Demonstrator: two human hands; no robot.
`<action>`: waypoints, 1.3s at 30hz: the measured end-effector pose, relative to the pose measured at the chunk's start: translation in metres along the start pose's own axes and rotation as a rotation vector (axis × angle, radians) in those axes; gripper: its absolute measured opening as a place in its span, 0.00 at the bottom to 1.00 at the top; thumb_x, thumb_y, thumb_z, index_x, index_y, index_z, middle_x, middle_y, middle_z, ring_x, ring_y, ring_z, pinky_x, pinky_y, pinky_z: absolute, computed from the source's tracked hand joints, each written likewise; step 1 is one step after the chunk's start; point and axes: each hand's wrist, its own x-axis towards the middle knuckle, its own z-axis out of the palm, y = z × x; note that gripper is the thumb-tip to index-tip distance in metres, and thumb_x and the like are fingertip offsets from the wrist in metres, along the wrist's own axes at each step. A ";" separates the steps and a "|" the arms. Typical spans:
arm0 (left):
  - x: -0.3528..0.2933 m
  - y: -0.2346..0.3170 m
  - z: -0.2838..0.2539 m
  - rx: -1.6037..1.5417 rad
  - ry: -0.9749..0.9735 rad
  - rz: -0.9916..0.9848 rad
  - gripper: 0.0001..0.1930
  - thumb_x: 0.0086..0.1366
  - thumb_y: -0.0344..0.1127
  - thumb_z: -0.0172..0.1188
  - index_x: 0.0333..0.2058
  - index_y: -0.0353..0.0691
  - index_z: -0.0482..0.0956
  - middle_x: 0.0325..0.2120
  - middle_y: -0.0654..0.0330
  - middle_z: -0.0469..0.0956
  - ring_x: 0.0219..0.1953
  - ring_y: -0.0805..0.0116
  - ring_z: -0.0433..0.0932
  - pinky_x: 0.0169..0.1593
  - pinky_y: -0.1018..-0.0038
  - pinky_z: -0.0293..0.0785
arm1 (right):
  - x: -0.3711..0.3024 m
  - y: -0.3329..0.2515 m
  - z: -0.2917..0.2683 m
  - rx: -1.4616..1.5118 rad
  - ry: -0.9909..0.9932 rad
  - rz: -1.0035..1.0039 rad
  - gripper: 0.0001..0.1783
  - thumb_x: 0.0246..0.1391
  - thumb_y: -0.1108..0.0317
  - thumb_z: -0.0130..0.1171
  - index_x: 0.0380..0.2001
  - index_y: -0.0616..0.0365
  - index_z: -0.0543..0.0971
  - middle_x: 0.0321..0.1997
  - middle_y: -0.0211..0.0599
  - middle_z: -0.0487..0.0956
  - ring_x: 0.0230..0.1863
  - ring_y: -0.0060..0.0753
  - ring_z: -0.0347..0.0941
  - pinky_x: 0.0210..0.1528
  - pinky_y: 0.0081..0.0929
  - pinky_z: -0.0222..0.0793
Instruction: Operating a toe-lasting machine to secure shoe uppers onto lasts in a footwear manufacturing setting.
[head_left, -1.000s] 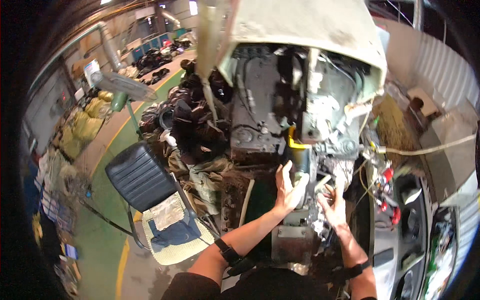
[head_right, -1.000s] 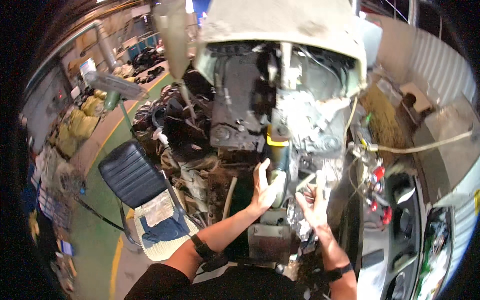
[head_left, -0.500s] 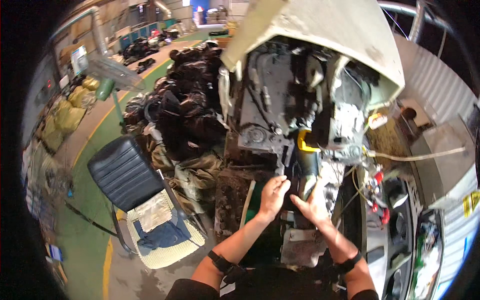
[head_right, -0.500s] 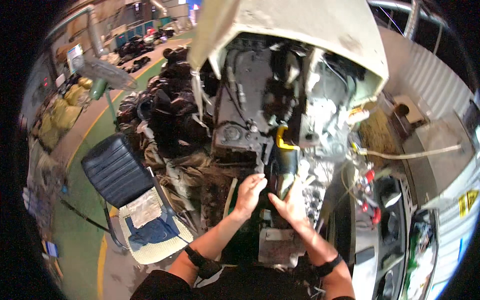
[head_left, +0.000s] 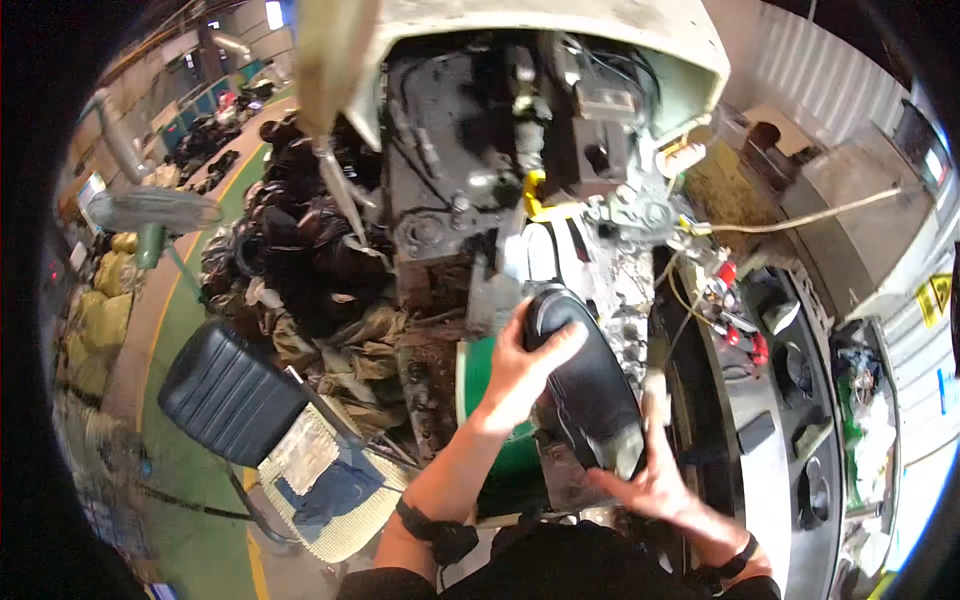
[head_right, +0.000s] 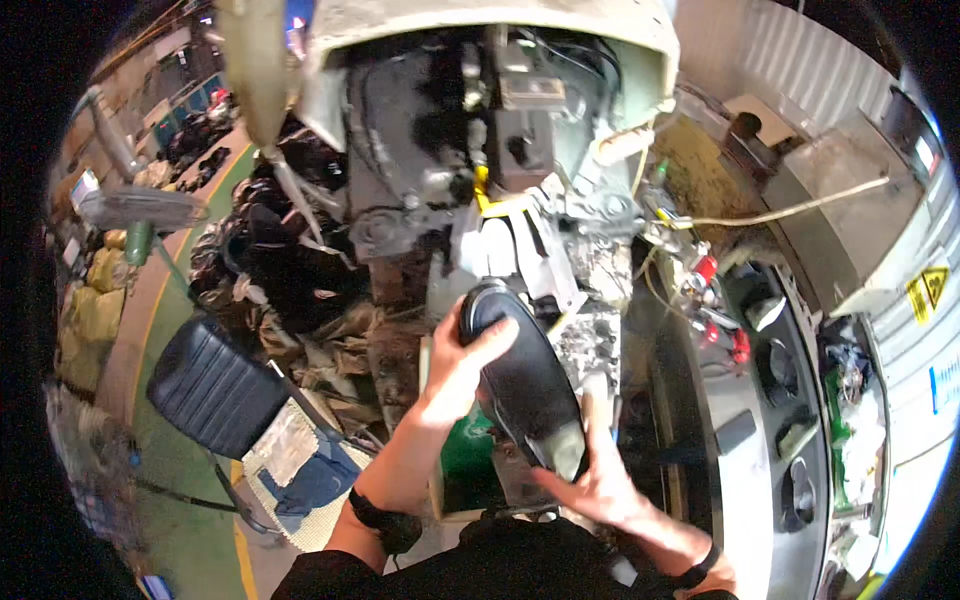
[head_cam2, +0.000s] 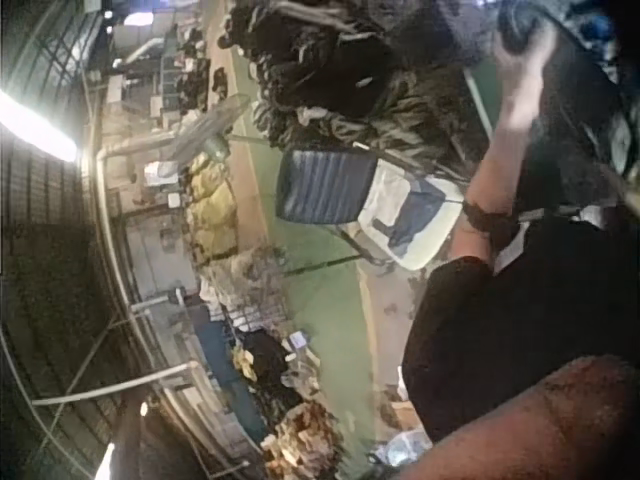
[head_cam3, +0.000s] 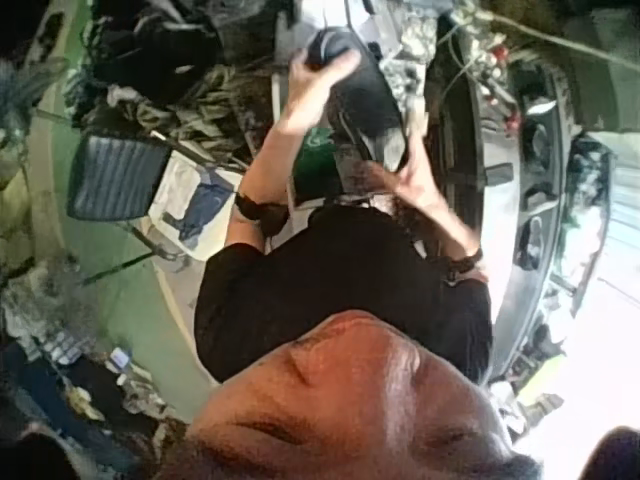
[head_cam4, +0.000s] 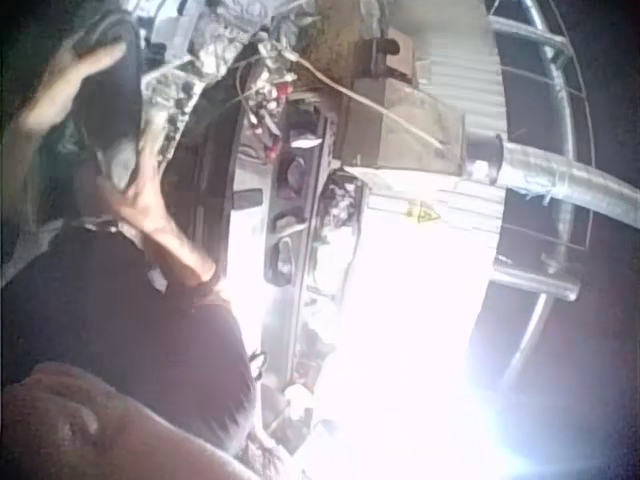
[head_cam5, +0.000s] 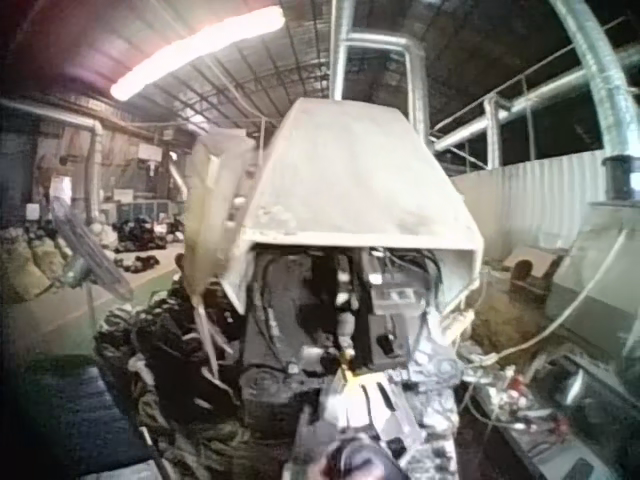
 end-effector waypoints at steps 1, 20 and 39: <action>-0.008 -0.001 0.011 0.075 -0.061 0.016 0.26 0.57 0.28 0.74 0.54 0.34 0.76 0.42 0.62 0.82 0.42 0.72 0.80 0.51 0.72 0.77 | -0.021 0.004 0.006 0.033 0.029 0.116 0.63 0.43 0.73 0.75 0.72 0.70 0.43 0.72 0.57 0.55 0.71 0.48 0.55 0.73 0.43 0.50; -0.064 -0.158 0.196 -0.108 -0.282 -0.570 0.21 0.59 0.32 0.71 0.50 0.32 0.79 0.42 0.52 0.82 0.39 0.61 0.83 0.45 0.63 0.83 | -0.230 0.058 -0.047 -0.118 0.736 0.056 0.58 0.45 0.60 0.80 0.72 0.66 0.55 0.72 0.62 0.61 0.71 0.57 0.61 0.71 0.49 0.54; -0.154 -0.397 0.344 0.634 -0.900 -0.908 0.20 0.70 0.35 0.63 0.56 0.31 0.76 0.49 0.54 0.81 0.50 0.66 0.81 0.57 0.71 0.76 | -0.829 0.162 -0.307 0.802 2.323 0.118 0.16 0.58 0.63 0.67 0.46 0.57 0.77 0.45 0.39 0.82 0.45 0.40 0.81 0.45 0.38 0.83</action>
